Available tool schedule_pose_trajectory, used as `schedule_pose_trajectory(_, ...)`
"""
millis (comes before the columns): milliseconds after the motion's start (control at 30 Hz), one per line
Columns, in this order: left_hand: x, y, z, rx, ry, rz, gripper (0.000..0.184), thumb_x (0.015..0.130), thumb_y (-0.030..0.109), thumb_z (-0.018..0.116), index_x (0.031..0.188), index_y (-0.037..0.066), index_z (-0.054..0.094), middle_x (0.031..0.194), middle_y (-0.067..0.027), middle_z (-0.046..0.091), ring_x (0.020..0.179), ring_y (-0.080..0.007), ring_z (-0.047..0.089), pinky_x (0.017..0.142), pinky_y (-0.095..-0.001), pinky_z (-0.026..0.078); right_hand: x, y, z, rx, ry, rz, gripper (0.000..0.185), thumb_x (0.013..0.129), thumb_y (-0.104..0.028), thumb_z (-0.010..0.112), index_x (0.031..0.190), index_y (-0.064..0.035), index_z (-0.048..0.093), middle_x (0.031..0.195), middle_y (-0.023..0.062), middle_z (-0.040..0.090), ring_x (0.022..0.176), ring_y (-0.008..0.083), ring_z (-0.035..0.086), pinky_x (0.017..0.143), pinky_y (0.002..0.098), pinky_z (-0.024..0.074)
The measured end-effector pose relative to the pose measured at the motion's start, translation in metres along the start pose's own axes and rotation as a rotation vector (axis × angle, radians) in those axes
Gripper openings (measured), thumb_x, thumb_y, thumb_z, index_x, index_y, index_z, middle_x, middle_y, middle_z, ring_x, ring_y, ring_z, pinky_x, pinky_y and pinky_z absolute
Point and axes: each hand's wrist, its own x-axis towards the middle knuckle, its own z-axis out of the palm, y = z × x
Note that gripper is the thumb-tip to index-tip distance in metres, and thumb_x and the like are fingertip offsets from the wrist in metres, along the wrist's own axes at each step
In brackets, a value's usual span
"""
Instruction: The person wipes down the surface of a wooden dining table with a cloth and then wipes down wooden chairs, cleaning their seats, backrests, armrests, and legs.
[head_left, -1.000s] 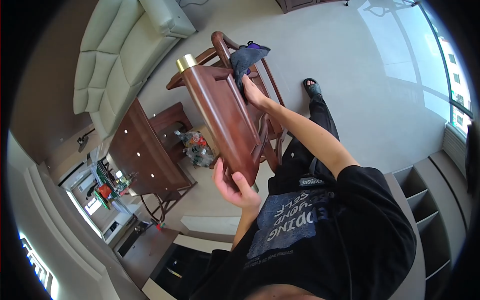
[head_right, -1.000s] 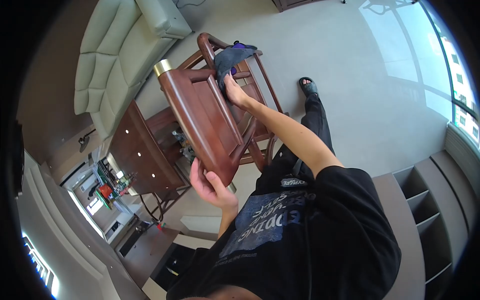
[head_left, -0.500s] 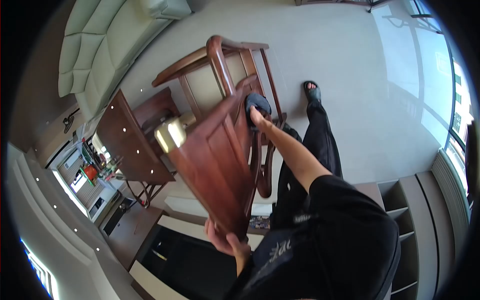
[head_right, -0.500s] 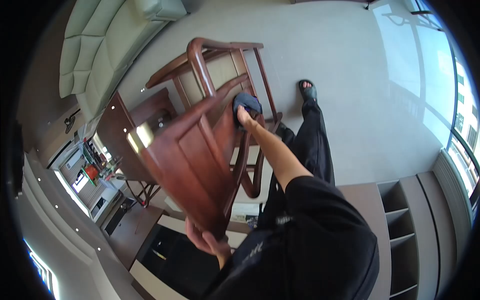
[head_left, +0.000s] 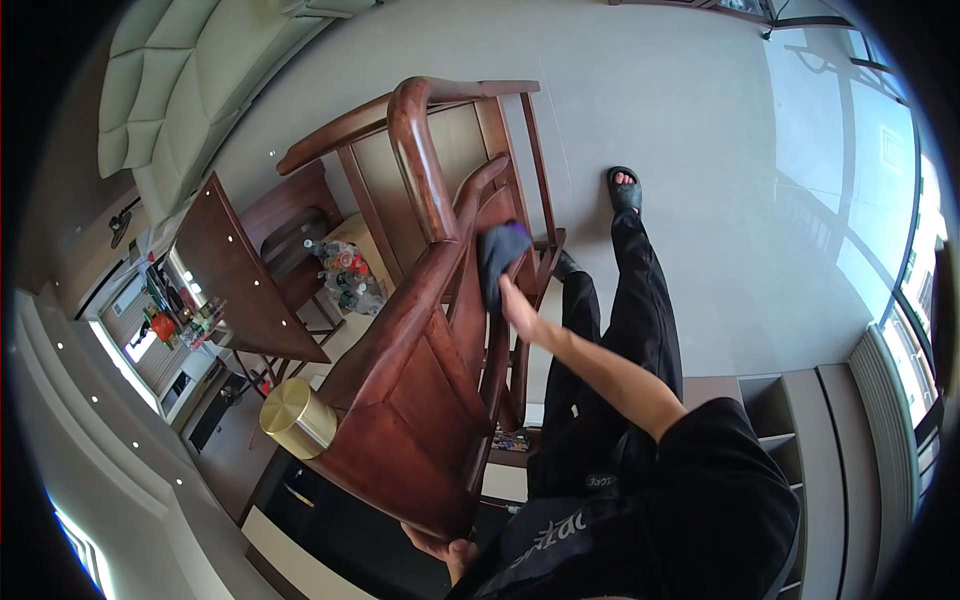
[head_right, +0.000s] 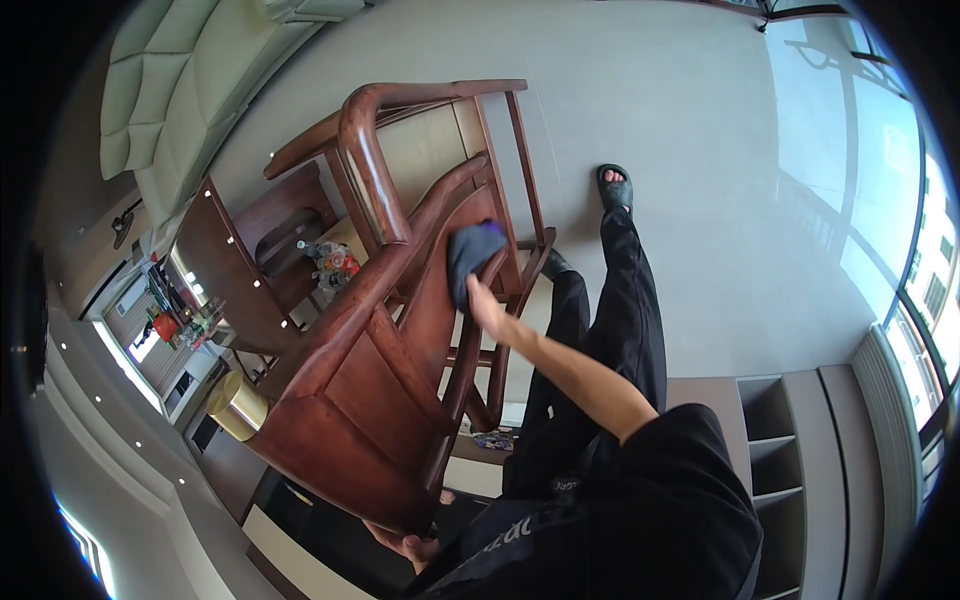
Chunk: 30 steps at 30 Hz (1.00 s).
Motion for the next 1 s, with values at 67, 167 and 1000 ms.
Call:
schedule_pose_trajectory(67,0.0,0.002,0.0,0.006,-0.005,-0.01,0.119,0.071,0.071,0.07,0.151,-0.005,0.025,0.15,-0.0248,0.031,0.139,-0.0352,0.035,0.112,-0.0489,0.029,-0.019,0.044,-0.002,-0.007,-0.122,-0.233,0.062,0.108,-0.046,0.025,0.14,0.0021,0.047,0.136,0.0048,0.052,0.127,0.017,0.045,0.112,0.0314,0.0308)
schedule_pose_trajectory(167,-0.007,-0.002,-0.011,0.041,-0.005,-0.047,0.12,0.069,0.068,0.074,0.15,-0.006,0.026,0.149,-0.0238,0.033,0.137,-0.0327,0.037,0.112,-0.0473,0.03,-0.031,0.048,0.003,-0.04,-0.095,-0.226,0.066,0.106,-0.049,0.029,0.146,0.0019,0.042,0.143,0.0053,0.048,0.132,0.0177,0.041,0.115,0.0309,0.0273)
schedule_pose_trajectory(1000,-0.041,0.002,-0.04,0.325,-0.069,0.024,0.065,0.085,0.059,0.066,0.113,0.0,0.06,0.097,-0.0182,0.067,0.081,-0.0275,0.066,0.075,-0.0355,0.053,-0.034,0.035,-0.037,-0.571,-0.206,-0.513,0.034,0.098,-0.013,0.038,0.12,0.0089,0.051,0.138,0.0328,0.047,0.135,0.0492,0.037,0.114,0.0438,0.0322)
